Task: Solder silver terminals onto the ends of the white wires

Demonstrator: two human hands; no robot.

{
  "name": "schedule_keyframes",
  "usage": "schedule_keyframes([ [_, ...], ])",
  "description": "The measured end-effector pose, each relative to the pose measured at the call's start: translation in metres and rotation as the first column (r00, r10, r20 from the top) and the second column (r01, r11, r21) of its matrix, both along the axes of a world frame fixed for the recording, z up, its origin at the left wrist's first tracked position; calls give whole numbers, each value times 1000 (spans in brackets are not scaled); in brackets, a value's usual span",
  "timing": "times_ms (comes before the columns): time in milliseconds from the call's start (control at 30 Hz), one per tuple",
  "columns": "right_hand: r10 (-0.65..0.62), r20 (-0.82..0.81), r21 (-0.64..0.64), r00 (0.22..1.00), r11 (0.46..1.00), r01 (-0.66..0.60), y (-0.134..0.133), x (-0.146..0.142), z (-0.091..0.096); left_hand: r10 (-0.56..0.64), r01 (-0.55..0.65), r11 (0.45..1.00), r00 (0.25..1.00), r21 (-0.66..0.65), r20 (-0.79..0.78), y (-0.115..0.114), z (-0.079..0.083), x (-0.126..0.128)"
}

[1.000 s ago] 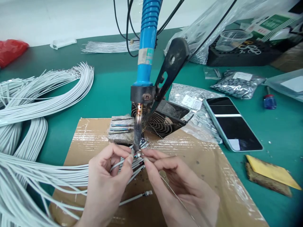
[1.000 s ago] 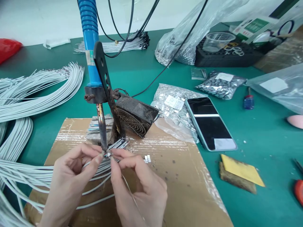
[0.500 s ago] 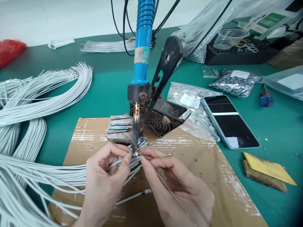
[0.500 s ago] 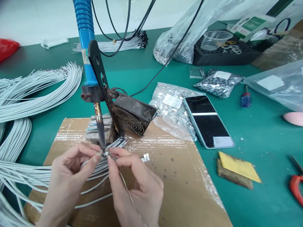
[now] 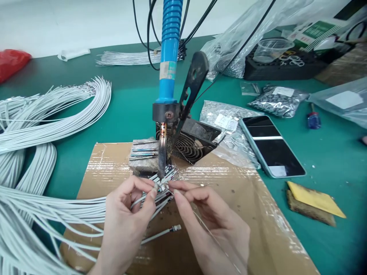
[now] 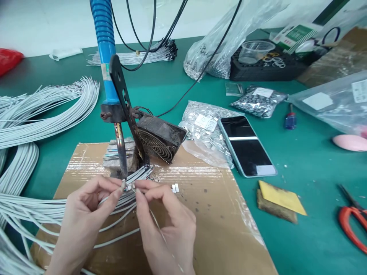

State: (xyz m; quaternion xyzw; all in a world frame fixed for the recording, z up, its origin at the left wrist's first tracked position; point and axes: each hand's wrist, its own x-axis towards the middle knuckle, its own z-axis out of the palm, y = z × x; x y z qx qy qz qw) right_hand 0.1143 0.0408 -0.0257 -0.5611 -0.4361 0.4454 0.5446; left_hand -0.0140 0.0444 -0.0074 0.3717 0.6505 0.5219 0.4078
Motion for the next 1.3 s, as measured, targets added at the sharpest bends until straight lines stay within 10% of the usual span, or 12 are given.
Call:
schedule_keyframes([
  [267, -319, -394, -115, 862, 948, 298, 1, 84, -26, 6, 0, 994, 998, -112, 57, -32, -3, 8],
  [433, -376, -138, -92, 916, 926, 366, -10, 115, -46, 1, 12, 990, 996, -141, 95, -47, -2, 11],
  [600, -14, 260, 17, 966, 1000, 10, -12, 95, -46, -7, 21, 989, 996, -149, 88, -54, -2, 9],
  [767, 347, 515, 32, 784, 906, -422, -5, 78, -39, -14, 29, 983, 996, -180, 83, -58, -2, 10],
  [1100, 111, 438, 307, 892, 914, -264, -19, 75, -38, -21, 31, 981, 998, -189, 58, -57, -1, 10],
  [1300, 238, 377, 263, 895, 899, -350, -25, 44, -21, -22, 19, 983, 1000, -185, -11, -60, 0, 14],
])
